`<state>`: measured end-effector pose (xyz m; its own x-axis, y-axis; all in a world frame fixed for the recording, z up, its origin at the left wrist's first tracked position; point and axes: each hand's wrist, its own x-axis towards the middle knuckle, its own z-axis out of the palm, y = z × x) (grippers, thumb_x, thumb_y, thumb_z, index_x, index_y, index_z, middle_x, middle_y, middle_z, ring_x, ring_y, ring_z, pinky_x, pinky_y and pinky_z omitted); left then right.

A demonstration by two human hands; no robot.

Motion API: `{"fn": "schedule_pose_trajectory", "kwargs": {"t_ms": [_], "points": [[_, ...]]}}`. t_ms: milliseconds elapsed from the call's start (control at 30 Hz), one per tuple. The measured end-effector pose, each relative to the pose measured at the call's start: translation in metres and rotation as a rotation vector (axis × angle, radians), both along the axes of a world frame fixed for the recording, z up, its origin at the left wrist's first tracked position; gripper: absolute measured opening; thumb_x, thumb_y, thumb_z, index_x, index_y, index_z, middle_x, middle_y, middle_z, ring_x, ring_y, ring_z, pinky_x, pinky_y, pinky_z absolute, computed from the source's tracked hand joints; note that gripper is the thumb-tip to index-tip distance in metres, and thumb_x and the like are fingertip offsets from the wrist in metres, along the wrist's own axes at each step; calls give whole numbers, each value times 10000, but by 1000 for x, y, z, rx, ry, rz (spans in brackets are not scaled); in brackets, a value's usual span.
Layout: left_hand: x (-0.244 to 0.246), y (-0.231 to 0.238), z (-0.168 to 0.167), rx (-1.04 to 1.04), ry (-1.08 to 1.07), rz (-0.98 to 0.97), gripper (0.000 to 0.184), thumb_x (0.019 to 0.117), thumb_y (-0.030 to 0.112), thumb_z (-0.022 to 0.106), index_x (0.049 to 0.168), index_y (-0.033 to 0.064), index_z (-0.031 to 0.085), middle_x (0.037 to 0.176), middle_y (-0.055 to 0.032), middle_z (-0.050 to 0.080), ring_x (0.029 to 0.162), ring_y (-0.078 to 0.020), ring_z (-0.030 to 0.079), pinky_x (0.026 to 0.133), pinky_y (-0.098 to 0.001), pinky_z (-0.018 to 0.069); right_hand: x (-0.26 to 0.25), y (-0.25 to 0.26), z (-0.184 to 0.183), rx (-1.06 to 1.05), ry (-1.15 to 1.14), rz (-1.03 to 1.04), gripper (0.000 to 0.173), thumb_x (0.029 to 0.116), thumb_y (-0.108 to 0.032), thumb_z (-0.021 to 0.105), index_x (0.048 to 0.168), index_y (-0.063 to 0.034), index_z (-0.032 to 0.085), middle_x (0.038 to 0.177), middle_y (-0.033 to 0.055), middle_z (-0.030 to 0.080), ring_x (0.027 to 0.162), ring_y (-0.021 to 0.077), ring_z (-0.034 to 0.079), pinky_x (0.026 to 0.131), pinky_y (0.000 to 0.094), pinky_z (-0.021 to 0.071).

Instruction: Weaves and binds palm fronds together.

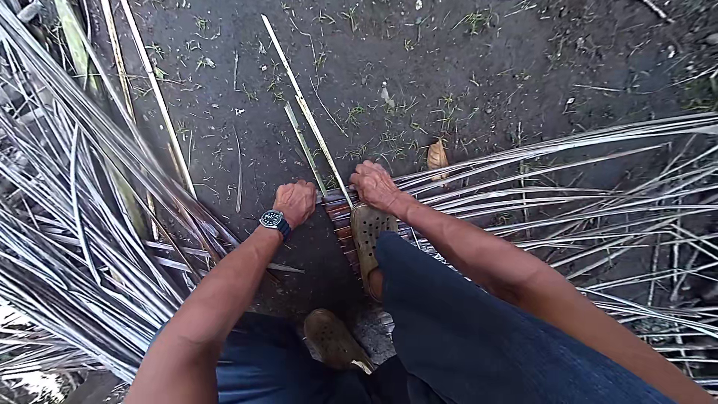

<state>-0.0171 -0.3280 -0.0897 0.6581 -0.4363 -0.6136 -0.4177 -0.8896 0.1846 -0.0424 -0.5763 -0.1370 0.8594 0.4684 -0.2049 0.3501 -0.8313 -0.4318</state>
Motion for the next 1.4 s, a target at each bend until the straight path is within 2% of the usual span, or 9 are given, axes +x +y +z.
{"fn": "schedule_pose_trajectory", "kwargs": {"t_ms": [233, 367, 500, 633, 800, 933, 1033, 1200, 1400], "points": [[31, 19, 7, -104, 363, 131, 368, 1071, 370, 532, 1031, 42, 695, 950, -196, 694, 951, -375, 687, 849, -608, 539, 3, 19, -1, 5, 51, 5, 205, 989, -129, 544, 932, -3, 696, 976, 192, 681, 1029, 391, 649, 851, 537, 504], [46, 30, 33, -370, 802, 348, 439, 1064, 78, 531, 1496, 154, 518, 905, -148, 667, 715, -225, 657, 698, -397, 581, 3, 17, 1, 22, 60, -28, 182, 962, -107, 558, 943, -1, 705, 965, 194, 682, 1012, 396, 653, 847, 538, 508], [35, 21, 41, -531, 887, 376, 444, 976, -103, 436, 1329, 44, 663, 963, -125, 703, 795, -204, 703, 785, -376, 612, 8, 19, 2, 9, 91, -25, 177, 953, -108, 567, 938, -6, 711, 959, 188, 686, 1012, 389, 656, 844, 533, 507], [14, -1, 25, -620, 689, 318, 172, 1020, 80, 624, 1166, 7, 681, 969, -128, 715, 790, -207, 715, 792, -399, 619, 6, 17, -1, 33, 106, -38, 163, 943, -112, 590, 939, -3, 711, 968, 192, 685, 1016, 392, 656, 849, 538, 515], [9, -26, -11, -614, 556, 524, 312, 1016, 275, 679, 1148, 0, 609, 774, -120, 667, 616, -211, 671, 631, -394, 607, 4, 17, -14, 52, 35, -54, 196, 905, -239, 679, 877, -47, 705, 923, 159, 680, 984, 368, 662, 812, 533, 528], [8, -8, -20, -764, 665, 632, 219, 1049, 159, 608, 1178, -18, 607, 778, -84, 661, 600, -147, 631, 610, -310, 576, 2, 16, 4, 221, 26, -134, 187, 909, -165, 652, 1031, -52, 737, 1007, 147, 687, 1042, 337, 650, 910, 497, 526], [-1, -2, -25, -897, 653, 804, 188, 1075, 122, 527, 1162, -34, 588, 743, -71, 645, 585, -135, 613, 604, -300, 566, 10, 28, 25, 574, 404, -446, 338, 973, -90, 608, 1301, -43, 675, 1198, 111, 731, 1139, 193, 686, 1032, 409, 539], [-23, -9, -32, -1115, 649, 1248, 130, 1091, 121, 466, 1113, 36, 561, 702, -5, 579, 538, -89, 537, 518, -237, 490, 16, 20, 51, 786, 708, -616, 138, 931, -53, 708, 1059, -8, 679, 881, 86, 693, 749, 141, 637, 703, 330, 542], [-21, -28, -27, -1000, 522, 1313, 150, 1080, 134, 511, 1090, 2, 580, 672, -29, 590, 478, -83, 497, 455, -224, 441, -11, 14, 58, 737, 365, -579, 83, 887, -90, 723, 955, -45, 709, 866, 58, 722, 755, 131, 676, 730, 350, 577]]}}
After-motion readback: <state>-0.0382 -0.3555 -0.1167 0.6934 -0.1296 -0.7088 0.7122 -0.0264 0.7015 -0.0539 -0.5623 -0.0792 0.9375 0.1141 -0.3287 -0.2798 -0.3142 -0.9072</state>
